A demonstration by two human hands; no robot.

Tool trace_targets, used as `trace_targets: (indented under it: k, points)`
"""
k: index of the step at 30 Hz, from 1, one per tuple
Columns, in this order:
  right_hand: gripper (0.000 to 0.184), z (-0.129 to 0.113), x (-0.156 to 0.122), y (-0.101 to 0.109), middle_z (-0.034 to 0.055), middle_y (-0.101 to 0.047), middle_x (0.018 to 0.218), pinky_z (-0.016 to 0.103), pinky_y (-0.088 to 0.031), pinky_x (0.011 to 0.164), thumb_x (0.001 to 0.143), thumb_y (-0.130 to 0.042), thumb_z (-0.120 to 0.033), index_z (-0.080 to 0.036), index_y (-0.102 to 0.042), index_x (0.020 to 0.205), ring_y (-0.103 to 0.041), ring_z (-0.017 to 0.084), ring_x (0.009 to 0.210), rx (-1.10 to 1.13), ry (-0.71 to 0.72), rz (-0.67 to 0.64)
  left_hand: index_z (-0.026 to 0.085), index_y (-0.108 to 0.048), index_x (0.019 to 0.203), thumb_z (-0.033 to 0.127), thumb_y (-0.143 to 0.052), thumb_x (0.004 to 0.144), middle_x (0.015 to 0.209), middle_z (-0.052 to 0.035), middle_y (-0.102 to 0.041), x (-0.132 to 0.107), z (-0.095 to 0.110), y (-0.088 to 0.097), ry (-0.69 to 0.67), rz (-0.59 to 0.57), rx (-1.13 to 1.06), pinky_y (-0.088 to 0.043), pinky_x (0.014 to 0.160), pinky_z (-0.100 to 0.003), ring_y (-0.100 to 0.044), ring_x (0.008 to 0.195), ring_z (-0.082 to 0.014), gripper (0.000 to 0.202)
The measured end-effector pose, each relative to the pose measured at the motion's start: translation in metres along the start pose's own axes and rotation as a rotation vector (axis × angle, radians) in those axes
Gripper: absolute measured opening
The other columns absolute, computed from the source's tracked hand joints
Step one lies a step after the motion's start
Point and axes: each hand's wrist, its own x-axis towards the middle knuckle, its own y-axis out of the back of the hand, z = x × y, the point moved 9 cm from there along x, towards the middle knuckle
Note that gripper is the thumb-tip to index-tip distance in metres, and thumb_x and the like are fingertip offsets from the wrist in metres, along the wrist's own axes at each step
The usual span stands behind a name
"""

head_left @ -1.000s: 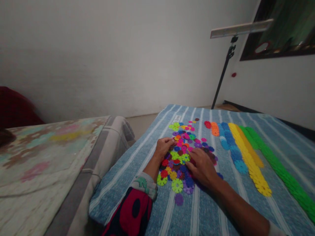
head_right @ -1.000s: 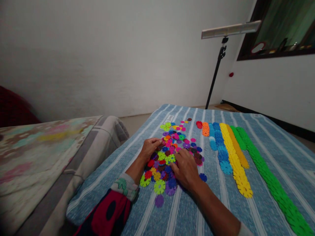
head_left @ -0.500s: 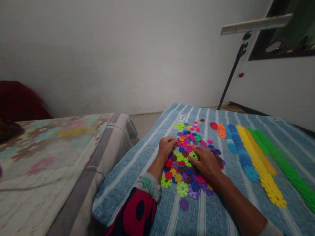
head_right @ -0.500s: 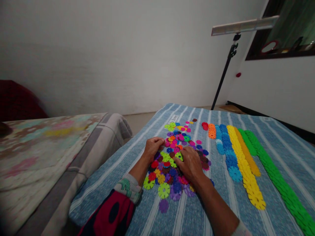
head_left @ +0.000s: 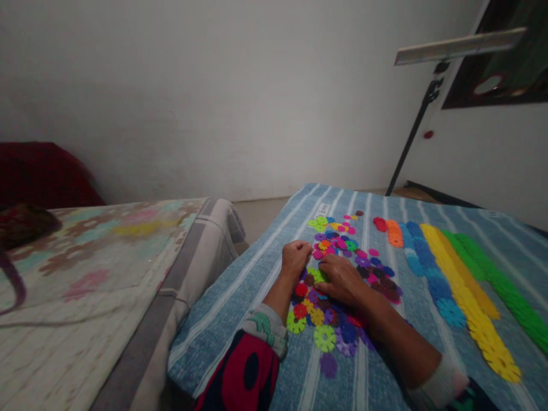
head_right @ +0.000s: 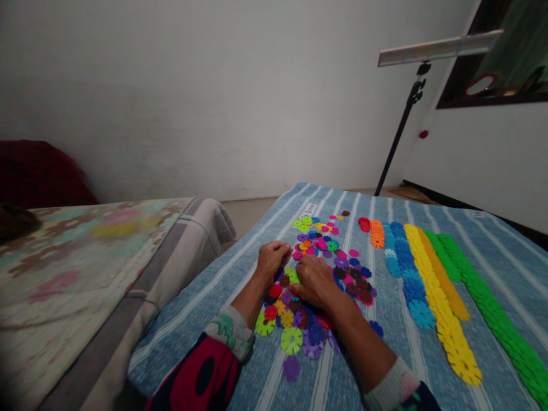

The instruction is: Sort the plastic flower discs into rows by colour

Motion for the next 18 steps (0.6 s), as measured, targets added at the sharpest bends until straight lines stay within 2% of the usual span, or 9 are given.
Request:
trace_targets:
  k: [4,8,13,16,18]
  points:
    - [0.027,-0.003,0.003,0.002,0.0135,-0.065,0.11,0.035,-0.041,0.089,0.083,-0.068,-0.038,-0.014,-0.071,0.093,-0.057,0.027,0.105,-0.016,-0.025,-0.068,0.015,-0.069,0.066,0.034,-0.061,0.06,0.055,0.002,-0.058,0.001,-0.002,-0.001,0.005,-0.003,-0.006,-0.036,0.052,-0.023,-0.048,0.052,-0.0105,0.022]
    - [0.028,-0.008,0.006,0.004,0.0143,-0.065,0.106,0.035,-0.042,0.084,0.084,-0.063,-0.038,-0.012,-0.072,0.089,-0.059,0.027,0.1,-0.036,-0.046,-0.102,0.014,-0.069,0.066,0.034,-0.061,0.06,0.056,0.0015,-0.059,0.002,-0.002,-0.001,-0.006,-0.008,0.013,-0.037,0.053,-0.023,-0.048,0.053,-0.0105,0.022]
    - [0.026,-0.006,0.004,0.008,0.0141,-0.066,0.103,0.033,-0.041,0.084,0.083,-0.062,-0.036,-0.011,-0.07,0.089,-0.058,0.026,0.099,-0.024,-0.037,-0.053,0.015,-0.068,0.063,0.035,-0.06,0.06,0.056,0.0013,-0.059,0.002,0.0,-0.001,-0.016,-0.014,0.039,-0.037,0.052,-0.023,-0.047,0.053,-0.0107,0.022]
    - [0.02,0.005,-0.001,0.015,0.0123,-0.066,0.103,0.032,-0.04,0.084,0.08,-0.064,-0.03,-0.013,-0.068,0.089,-0.058,0.025,0.099,-0.026,-0.04,0.005,0.015,-0.069,0.064,0.036,-0.06,0.06,0.056,0.0012,-0.059,0.001,0.0,-0.001,-0.012,-0.015,0.056,-0.037,0.053,-0.023,-0.048,0.053,-0.0112,0.023]
    - [0.019,0.018,-0.006,0.022,0.0106,-0.066,0.099,0.031,-0.039,0.081,0.082,-0.062,-0.032,-0.014,-0.066,0.089,-0.059,0.023,0.095,-0.019,-0.063,0.034,0.015,-0.069,0.064,0.036,-0.06,0.06,0.055,0.0014,-0.058,0.001,0.001,-0.001,-0.019,-0.016,0.069,-0.037,0.053,-0.023,-0.048,0.053,-0.0112,0.023]
